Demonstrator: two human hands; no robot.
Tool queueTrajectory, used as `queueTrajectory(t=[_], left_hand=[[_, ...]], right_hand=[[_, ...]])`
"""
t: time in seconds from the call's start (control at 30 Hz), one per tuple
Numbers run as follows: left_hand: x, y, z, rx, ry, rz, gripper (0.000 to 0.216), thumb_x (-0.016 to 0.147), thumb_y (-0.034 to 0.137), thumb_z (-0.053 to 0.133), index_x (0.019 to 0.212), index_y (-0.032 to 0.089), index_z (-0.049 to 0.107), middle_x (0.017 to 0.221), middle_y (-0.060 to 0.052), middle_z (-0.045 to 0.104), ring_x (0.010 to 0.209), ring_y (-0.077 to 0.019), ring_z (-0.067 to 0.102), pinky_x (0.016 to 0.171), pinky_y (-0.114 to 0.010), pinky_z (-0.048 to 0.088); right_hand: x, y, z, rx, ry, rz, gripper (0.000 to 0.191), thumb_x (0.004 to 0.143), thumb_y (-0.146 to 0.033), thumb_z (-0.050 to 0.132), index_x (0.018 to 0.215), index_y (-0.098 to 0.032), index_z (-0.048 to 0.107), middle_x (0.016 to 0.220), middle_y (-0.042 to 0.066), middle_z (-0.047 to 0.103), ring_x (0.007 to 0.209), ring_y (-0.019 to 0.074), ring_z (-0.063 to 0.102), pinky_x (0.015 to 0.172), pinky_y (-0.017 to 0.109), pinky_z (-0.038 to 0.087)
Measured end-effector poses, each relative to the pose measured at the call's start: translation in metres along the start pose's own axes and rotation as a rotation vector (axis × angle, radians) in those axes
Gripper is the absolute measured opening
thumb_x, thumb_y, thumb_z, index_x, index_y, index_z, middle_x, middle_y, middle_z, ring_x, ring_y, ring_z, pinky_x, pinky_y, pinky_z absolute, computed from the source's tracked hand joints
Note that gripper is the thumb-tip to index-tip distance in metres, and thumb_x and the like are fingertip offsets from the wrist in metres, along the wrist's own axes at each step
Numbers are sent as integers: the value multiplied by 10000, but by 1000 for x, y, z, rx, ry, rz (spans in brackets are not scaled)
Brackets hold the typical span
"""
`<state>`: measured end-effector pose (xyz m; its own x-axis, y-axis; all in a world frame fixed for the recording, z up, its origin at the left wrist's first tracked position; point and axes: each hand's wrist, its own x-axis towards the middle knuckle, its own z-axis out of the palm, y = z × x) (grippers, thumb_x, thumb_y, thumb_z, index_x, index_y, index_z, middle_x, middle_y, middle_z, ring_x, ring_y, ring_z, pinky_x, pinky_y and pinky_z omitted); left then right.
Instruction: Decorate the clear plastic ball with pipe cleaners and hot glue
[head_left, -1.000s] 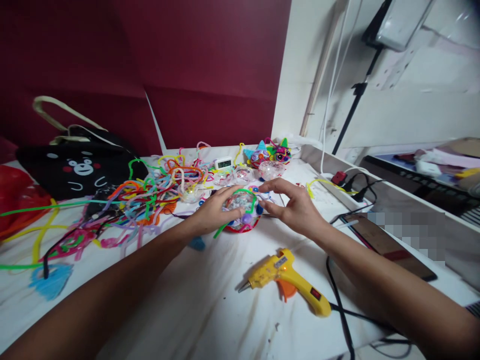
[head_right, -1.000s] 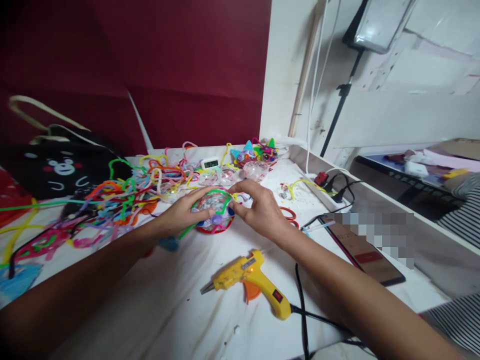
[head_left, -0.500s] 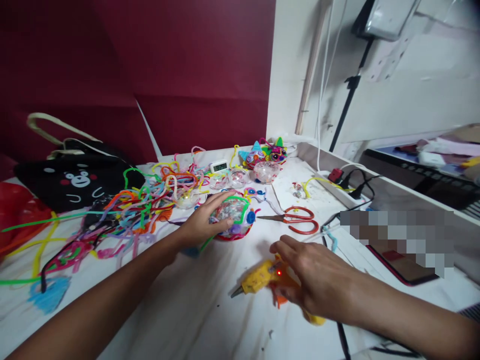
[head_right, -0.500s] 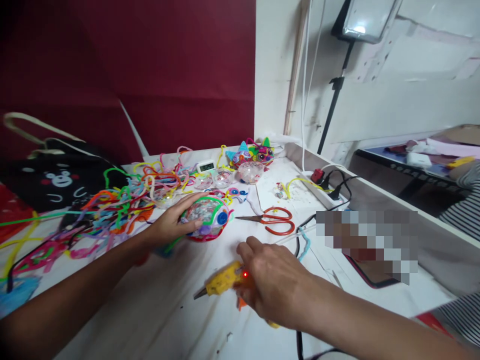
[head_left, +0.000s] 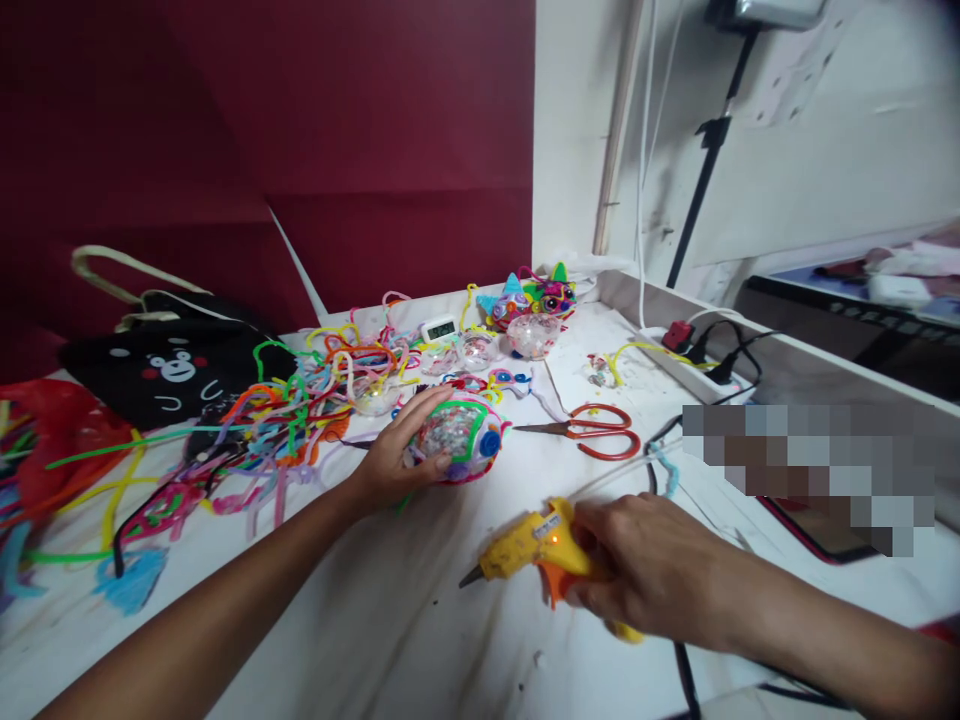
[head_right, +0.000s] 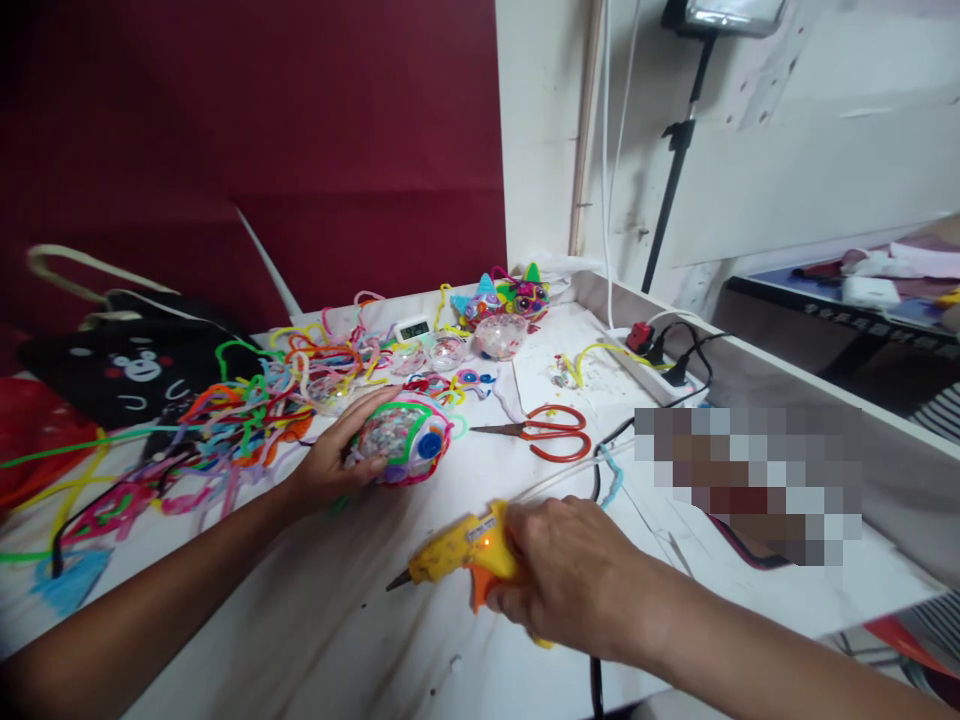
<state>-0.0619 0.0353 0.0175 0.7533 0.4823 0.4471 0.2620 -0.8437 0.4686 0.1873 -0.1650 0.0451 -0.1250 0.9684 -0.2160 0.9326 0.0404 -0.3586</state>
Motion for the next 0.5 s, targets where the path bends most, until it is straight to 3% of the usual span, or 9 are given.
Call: queueTrajectory(t=[0.2,0.37,0.5], left_hand=[[-9,4,5,31,38,90,722,875,500,584,1499,244,327,1532,-139,369,1432,-350,321,1159,-516,319],[-12,4,10,48,60,178,737,874,435,605,1515,250,293,1556,-148,327,1418,-346,347,1163,-513,316],[-14,2,13,24,73,194,793,870,435,606,1537,241,224,1566,-158,307,1426,-352,328,1168,-518,301]], right_hand=[[-3,4,9,150,-1,-39,70,728,-247,606,786,-207,606,654,-8,631,505,96,442,505,250,239],[-3,5,11,210,8,26,62,712,-216,604,757,-204,562,628,-25,585,511,88,399,496,245,238],[4,13,17,453,-84,87,96,724,-233,622,759,-198,540,611,-41,541,542,88,419,490,223,280]])
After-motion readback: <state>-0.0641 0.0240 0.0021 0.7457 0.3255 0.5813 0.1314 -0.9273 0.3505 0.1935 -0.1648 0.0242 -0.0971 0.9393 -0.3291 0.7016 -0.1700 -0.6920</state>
